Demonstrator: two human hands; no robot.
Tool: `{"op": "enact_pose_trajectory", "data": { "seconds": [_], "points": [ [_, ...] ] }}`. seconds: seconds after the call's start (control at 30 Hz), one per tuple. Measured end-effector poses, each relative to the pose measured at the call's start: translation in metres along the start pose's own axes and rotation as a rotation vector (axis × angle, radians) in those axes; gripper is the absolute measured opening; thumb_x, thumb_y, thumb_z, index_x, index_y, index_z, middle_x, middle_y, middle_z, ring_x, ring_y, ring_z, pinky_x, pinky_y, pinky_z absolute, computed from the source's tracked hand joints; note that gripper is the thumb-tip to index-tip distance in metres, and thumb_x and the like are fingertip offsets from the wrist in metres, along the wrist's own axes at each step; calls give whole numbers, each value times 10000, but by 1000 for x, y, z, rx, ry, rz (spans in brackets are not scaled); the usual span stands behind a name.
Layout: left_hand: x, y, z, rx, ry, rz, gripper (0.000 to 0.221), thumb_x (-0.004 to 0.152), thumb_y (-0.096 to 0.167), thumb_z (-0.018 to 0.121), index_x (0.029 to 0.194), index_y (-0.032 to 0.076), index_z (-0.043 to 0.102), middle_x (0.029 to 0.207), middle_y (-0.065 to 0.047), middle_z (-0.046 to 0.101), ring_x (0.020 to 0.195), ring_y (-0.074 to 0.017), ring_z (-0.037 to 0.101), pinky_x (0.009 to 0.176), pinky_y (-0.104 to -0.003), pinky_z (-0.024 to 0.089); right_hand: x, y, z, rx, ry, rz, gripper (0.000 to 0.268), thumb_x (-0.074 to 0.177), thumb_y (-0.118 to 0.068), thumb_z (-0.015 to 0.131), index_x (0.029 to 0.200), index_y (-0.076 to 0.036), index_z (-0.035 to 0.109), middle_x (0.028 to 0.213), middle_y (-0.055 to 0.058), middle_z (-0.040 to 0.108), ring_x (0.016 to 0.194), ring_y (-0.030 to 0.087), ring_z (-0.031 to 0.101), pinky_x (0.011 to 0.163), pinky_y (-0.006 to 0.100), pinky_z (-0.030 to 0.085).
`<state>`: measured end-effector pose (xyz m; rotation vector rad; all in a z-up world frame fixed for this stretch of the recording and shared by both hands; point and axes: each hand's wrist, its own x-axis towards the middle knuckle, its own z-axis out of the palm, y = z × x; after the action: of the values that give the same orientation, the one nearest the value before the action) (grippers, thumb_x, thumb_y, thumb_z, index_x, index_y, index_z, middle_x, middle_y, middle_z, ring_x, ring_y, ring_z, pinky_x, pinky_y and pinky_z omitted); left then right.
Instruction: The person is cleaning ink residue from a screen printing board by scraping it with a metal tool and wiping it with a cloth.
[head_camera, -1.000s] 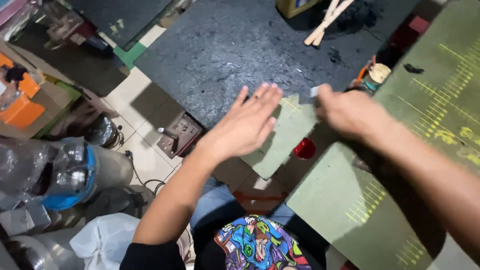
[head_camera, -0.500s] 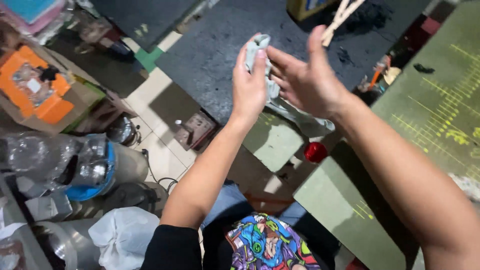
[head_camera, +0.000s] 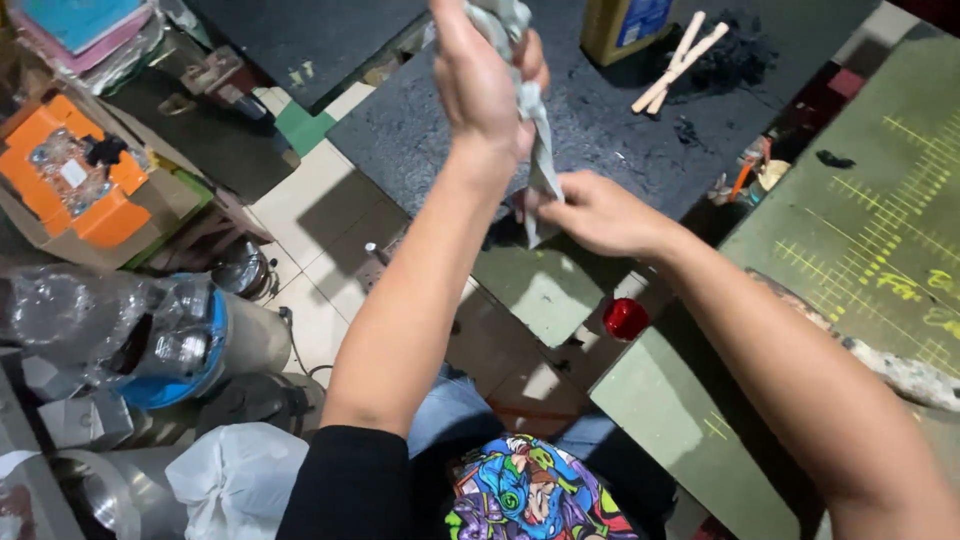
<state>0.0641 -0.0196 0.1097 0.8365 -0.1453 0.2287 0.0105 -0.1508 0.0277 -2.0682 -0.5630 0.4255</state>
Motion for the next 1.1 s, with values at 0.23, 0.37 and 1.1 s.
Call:
{"op": "enact_pose_trajectory", "data": {
  "seconds": [0.23, 0.37, 1.1],
  "points": [
    [-23, -12, -26, 190, -100, 188, 447, 956, 536, 461, 763, 151, 576, 603, 7, 539, 477, -139, 523, 456, -311, 423, -1, -31, -14, 1042, 451, 283, 790, 889, -624, 291, 1449, -122, 531, 1296, 125, 697, 1096, 314, 714, 818, 468, 603],
    [-44, -63, -56, 1098, -571, 294, 546, 1143, 432, 210, 1608, 146, 191, 1686, -91, 237, 1594, -267, 241, 1325, -554, 121, 15, -40, -12, 1214, 369, -89, 720, 870, -668, 423, 1321, -134, 593, 1323, 123, 640, 1222, 255, 597, 1023, 448, 506],
    [-53, -78, -64, 809, -408, -65, 475, 1073, 404, 371, 1368, 94, 577, 1367, -140, 663, 1305, -240, 621, 1108, -344, 479, 20, -4, -13, -337, 326, 162, 218, 921, -76, 451, 840, -45, 650, 799, 179, 723, 747, 478, 668, 631, 564, 487]
  ]
}}
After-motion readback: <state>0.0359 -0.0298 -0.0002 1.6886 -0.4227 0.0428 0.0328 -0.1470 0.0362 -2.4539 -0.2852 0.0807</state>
